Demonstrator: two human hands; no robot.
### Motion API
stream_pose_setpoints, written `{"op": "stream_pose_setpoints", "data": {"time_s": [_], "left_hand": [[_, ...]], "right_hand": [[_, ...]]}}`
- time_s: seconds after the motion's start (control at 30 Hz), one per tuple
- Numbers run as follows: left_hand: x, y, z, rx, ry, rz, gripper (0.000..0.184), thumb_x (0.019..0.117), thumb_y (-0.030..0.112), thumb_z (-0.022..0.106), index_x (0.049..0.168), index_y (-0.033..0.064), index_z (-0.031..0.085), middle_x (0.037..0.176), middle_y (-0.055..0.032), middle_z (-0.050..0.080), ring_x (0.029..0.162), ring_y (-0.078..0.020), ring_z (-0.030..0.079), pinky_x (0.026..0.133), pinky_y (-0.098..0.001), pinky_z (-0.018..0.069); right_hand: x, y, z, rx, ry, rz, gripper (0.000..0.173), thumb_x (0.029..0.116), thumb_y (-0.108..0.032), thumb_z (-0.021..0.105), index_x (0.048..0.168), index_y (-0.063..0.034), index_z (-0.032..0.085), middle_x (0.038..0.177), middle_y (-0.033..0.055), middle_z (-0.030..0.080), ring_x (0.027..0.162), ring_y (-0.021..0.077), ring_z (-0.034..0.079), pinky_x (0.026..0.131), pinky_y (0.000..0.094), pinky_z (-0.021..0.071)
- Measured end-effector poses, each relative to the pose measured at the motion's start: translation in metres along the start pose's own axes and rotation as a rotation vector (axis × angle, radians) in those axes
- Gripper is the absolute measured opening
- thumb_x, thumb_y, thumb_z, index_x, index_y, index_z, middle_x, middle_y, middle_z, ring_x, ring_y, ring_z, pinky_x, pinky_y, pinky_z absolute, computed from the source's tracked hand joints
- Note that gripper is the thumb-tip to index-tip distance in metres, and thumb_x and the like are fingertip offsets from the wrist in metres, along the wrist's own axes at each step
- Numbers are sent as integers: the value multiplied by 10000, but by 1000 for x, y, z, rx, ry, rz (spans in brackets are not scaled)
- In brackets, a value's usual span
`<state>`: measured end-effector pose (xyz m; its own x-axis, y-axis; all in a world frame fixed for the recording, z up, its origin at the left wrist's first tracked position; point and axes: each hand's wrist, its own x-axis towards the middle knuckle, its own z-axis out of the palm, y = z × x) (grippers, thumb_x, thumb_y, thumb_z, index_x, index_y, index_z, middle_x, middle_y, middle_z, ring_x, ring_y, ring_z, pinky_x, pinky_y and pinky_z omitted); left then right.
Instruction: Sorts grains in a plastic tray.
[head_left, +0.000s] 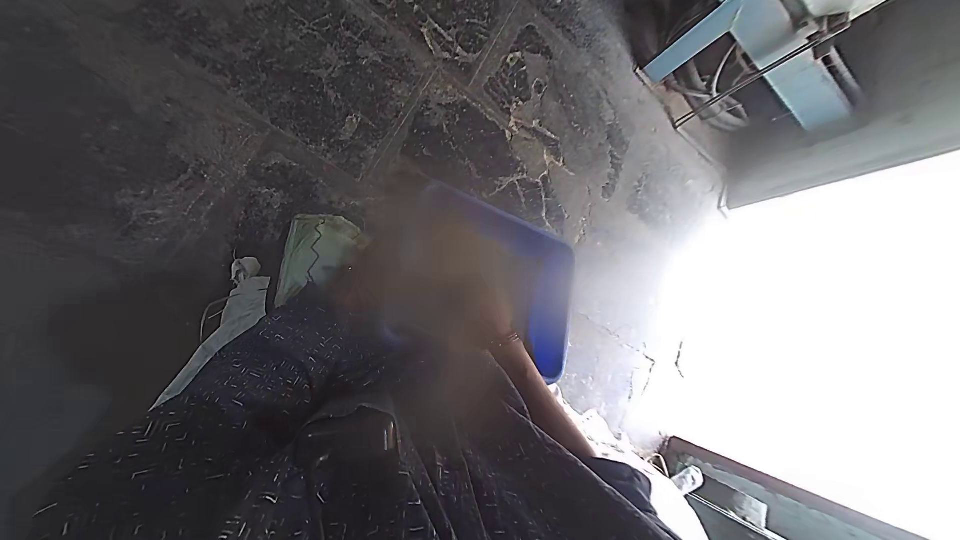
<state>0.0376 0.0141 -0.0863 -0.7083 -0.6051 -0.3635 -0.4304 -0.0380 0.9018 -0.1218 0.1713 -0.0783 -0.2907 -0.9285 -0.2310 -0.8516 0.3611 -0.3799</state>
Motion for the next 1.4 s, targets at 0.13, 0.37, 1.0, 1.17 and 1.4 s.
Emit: {"op": "stream_pose_setpoints", "data": {"time_s": [0.13,0.37,1.0,1.17,1.4], "left_hand": [[-5,-1,6,20,-8,36,588,798,-68,718,1357,-120,545,1227,-312,633,1114,-378,646,989,-524,498],[-10,-1,24,-5,-81,65,583,795,10,755,1343,-73,575,1142,-255,674,1021,-323,676,920,-513,530],[11,-1,18,90,-133,-94,503,860,2,749,1312,-108,556,1201,-277,638,1089,-317,639,967,-469,516],[7,-2,14,23,-144,-74,554,843,20,736,1344,-106,536,1239,-270,620,1108,-284,641,984,-426,514],[-2,-1,19,-83,-147,-72,713,784,-64,708,1443,-86,438,1288,-272,587,1139,-293,627,986,-429,515]], "right_hand": [[-13,3,-2,22,24,4,267,986,-221,664,1081,18,736,1086,232,706,1066,402,675,955,569,519],[-31,17,-2,18,104,59,333,989,-292,658,1026,28,741,1006,222,712,991,389,695,887,544,546],[-14,15,2,-22,-69,50,379,1053,-276,493,1108,33,705,1139,232,691,1129,380,665,988,510,517],[-20,13,8,-33,25,13,339,1036,-247,529,1098,34,709,1124,246,691,1118,410,666,985,539,518],[-29,14,16,18,182,-107,289,977,-229,625,929,40,718,928,225,702,937,399,712,828,534,573]]}}
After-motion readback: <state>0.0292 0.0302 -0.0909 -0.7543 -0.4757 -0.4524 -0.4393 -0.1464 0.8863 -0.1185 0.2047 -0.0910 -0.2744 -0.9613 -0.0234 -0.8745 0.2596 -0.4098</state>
